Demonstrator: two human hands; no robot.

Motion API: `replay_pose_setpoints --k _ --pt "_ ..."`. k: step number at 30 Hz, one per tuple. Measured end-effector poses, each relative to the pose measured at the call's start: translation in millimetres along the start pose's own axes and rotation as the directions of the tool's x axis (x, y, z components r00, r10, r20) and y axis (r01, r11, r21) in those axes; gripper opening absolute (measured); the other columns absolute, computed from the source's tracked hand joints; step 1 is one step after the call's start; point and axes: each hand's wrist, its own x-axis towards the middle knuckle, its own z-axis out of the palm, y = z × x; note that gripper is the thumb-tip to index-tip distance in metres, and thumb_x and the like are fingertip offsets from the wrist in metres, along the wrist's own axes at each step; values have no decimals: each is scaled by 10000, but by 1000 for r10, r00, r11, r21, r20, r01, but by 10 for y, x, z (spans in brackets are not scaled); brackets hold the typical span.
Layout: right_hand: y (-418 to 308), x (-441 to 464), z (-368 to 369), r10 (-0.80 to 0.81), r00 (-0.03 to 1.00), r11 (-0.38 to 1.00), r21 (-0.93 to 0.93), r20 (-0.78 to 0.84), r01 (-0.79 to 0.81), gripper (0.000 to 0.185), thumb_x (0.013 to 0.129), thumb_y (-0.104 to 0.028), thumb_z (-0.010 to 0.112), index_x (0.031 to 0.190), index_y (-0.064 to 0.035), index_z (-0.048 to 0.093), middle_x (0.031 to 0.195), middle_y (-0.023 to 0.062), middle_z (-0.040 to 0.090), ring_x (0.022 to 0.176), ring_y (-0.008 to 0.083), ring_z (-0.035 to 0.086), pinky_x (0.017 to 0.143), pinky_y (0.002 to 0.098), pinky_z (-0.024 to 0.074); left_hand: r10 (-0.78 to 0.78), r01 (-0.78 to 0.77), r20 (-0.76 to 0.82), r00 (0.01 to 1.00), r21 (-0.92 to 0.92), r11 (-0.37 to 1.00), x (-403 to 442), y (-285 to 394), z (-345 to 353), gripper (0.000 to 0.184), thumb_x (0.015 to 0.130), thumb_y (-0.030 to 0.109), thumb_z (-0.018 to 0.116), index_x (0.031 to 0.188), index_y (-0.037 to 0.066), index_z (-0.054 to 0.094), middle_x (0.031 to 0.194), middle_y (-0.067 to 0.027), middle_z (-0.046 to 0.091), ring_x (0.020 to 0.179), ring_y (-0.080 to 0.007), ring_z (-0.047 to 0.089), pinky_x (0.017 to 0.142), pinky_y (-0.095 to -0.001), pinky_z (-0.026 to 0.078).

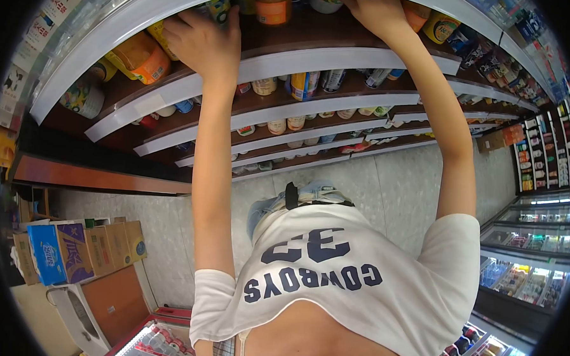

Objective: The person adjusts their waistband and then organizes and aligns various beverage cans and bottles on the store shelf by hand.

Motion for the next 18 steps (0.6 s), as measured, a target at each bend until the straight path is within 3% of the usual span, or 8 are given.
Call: replay_pose_setpoints --k 4,6,9,10,13,15,16,18 --pt "-82 -226 -202 97 993 995 -9 -60 -98 471 831 -208 699 1225 -4 540 1170 256 577 1076 418 550 983 490 385 0 -1 -15 1000 -42 999 16 63 -27 829 695 491 799 1162 -100 453 997 -287 484 894 -448 502 810 -499 414" --pt "-229 -262 -418 303 948 953 -36 95 -301 488 821 -195 716 1234 -4 541 1107 248 603 1033 419 578 972 483 401 4 -5 -8 1000 -92 996 -48 59 -49 828 698 479 803 1183 -97 458 1008 -277 502 886 -443 523 780 -496 431" --pt "-273 -384 -542 419 898 904 29 133 -427 498 803 -197 743 1221 -2 557 1030 240 629 942 421 614 928 465 438 -151 222 226 962 -333 916 -63 114 -201 818 697 446 821 1200 -95 468 1084 -266 542 914 -429 570 770 -489 470" --pt "-253 -442 -555 430 895 895 73 117 -440 499 796 -202 753 1213 0 565 1007 237 636 908 422 624 909 458 452 -106 173 199 974 -363 916 -76 95 -233 805 696 409 832 1212 -92 469 1111 -256 551 927 -417 584 775 -486 482" --pt "-128 -591 -590 248 968 966 86 -26 -245 289 741 -199 836 900 -69 633 860 54 642 767 210 613 683 295 469 2 68 136 991 -505 860 -80 58 -286 786 692 313 853 1255 -74 467 1149 -227 567 978 -387 598 806 -466 498" --pt "-18 -760 -645 295 956 945 144 8 -293 329 740 -185 836 924 -61 593 949 81 643 860 207 613 760 295 469 30 69 137 990 -663 746 -104 92 -348 791 684 268 853 1294 -47 459 1117 -206 563 1028 -373 570 846 -442 481" --pt "14 -827 -660 317 948 933 172 26 -316 349 740 -179 836 936 -57 574 994 94 644 907 206 613 798 295 469 90 17 133 987 -643 766 -82 135 -437 754 684 174 850 1316 11 473 1150 -186 541 1051 -350 572 872 -404 487" --pt "41 -901 -664 255 963 943 245 -88 -227 371 735 -155 836 955 -66 551 1099 118 621 984 211 600 866 310 463 224 -119 73 972 -669 734 -62 210 -479 723 675 127 857 1300 45 503 1229 -186 504 1092 -331 558 866 -391 502"
